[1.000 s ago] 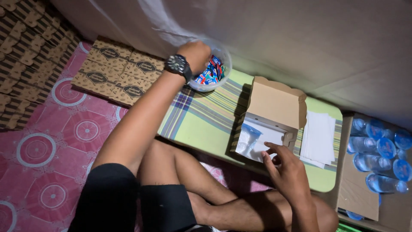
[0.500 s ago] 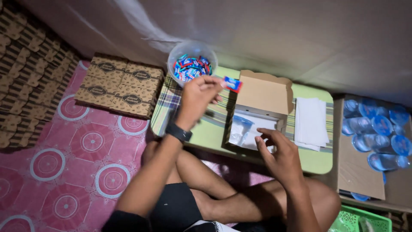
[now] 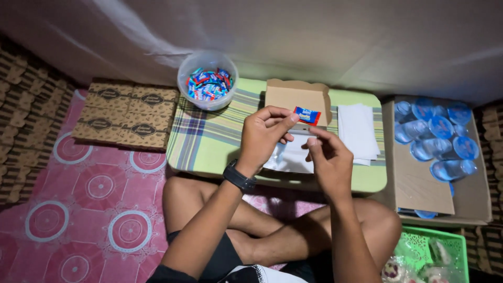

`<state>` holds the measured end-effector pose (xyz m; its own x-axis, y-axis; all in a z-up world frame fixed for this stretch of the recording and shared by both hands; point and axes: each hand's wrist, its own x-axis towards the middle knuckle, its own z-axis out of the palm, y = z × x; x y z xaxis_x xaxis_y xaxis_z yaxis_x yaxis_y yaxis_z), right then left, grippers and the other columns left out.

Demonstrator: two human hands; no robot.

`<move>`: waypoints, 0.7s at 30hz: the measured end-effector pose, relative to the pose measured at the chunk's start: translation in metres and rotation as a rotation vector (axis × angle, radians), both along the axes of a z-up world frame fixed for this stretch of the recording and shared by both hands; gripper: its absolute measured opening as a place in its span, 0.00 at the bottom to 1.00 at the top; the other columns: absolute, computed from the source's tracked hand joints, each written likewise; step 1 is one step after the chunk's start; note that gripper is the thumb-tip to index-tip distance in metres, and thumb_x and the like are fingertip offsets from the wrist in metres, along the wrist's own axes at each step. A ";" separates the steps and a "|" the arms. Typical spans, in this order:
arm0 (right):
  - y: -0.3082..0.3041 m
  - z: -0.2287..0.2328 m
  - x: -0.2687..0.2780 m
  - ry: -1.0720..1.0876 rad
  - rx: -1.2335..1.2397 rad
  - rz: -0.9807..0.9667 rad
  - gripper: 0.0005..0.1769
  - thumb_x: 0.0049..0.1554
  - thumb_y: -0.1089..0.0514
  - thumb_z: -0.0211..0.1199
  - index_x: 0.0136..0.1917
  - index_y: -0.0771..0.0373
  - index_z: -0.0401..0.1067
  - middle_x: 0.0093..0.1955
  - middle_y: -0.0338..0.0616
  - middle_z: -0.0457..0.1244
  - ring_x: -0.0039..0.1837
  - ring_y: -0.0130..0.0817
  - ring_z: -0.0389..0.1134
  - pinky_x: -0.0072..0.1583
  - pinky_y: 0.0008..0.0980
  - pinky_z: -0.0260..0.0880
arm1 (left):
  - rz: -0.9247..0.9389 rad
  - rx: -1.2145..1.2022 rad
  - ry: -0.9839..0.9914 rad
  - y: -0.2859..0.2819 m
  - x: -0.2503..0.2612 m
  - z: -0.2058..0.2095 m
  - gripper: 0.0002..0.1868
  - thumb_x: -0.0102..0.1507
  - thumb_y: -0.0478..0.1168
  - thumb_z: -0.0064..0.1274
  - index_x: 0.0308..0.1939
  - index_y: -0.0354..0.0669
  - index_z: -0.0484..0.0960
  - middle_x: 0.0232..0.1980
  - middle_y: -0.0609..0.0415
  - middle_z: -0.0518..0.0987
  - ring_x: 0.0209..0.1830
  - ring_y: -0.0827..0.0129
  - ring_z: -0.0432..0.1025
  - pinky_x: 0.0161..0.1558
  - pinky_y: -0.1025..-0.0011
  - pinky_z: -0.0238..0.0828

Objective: A person is seen packing a cardboard snack box with a napkin, a cup of water, candies, and a packaged snack.

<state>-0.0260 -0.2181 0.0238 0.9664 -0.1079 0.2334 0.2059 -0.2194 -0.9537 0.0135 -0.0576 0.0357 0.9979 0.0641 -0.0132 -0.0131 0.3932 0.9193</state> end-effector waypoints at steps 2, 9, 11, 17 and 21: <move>-0.004 0.009 0.004 -0.008 0.023 -0.015 0.13 0.65 0.60 0.61 0.60 0.66 0.76 0.40 0.53 0.70 0.36 0.32 0.68 0.44 0.34 0.72 | -0.015 -0.006 0.004 -0.008 -0.001 -0.001 0.16 0.60 0.39 0.67 0.45 0.31 0.83 0.32 0.42 0.84 0.22 0.67 0.80 0.23 0.79 0.78; -0.014 0.021 0.014 -0.040 0.099 -0.072 0.09 0.66 0.61 0.61 0.51 0.69 0.78 0.38 0.52 0.69 0.34 0.30 0.66 0.43 0.31 0.71 | -0.057 -0.023 0.033 -0.029 -0.005 -0.006 0.14 0.61 0.38 0.66 0.45 0.32 0.83 0.34 0.41 0.84 0.23 0.67 0.80 0.24 0.79 0.79; -0.016 0.021 0.014 -0.038 0.125 -0.080 0.09 0.66 0.61 0.61 0.50 0.69 0.78 0.38 0.52 0.69 0.34 0.30 0.65 0.42 0.31 0.71 | -0.062 -0.021 0.030 -0.032 -0.007 -0.004 0.14 0.61 0.38 0.66 0.45 0.33 0.83 0.34 0.42 0.84 0.23 0.67 0.80 0.24 0.79 0.79; -0.019 0.015 0.015 -0.071 0.156 -0.133 0.10 0.66 0.60 0.63 0.49 0.70 0.78 0.37 0.53 0.68 0.34 0.30 0.65 0.41 0.31 0.71 | -0.009 0.125 -0.070 -0.032 -0.007 0.003 0.19 0.59 0.41 0.68 0.51 0.39 0.83 0.42 0.44 0.84 0.34 0.68 0.80 0.34 0.75 0.80; -0.016 0.015 0.010 -0.310 -0.092 -0.287 0.03 0.64 0.67 0.67 0.48 0.71 0.80 0.37 0.52 0.69 0.35 0.30 0.65 0.41 0.32 0.69 | 0.047 0.488 -0.253 -0.023 -0.030 0.035 0.18 0.63 0.46 0.62 0.55 0.45 0.83 0.54 0.45 0.81 0.56 0.51 0.78 0.55 0.60 0.79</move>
<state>-0.0158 -0.2344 0.0386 0.7829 -0.3271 0.5293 0.3978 -0.3909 -0.8300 -0.0162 -0.0811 0.0708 0.9620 0.0475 0.2689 -0.2644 -0.0844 0.9607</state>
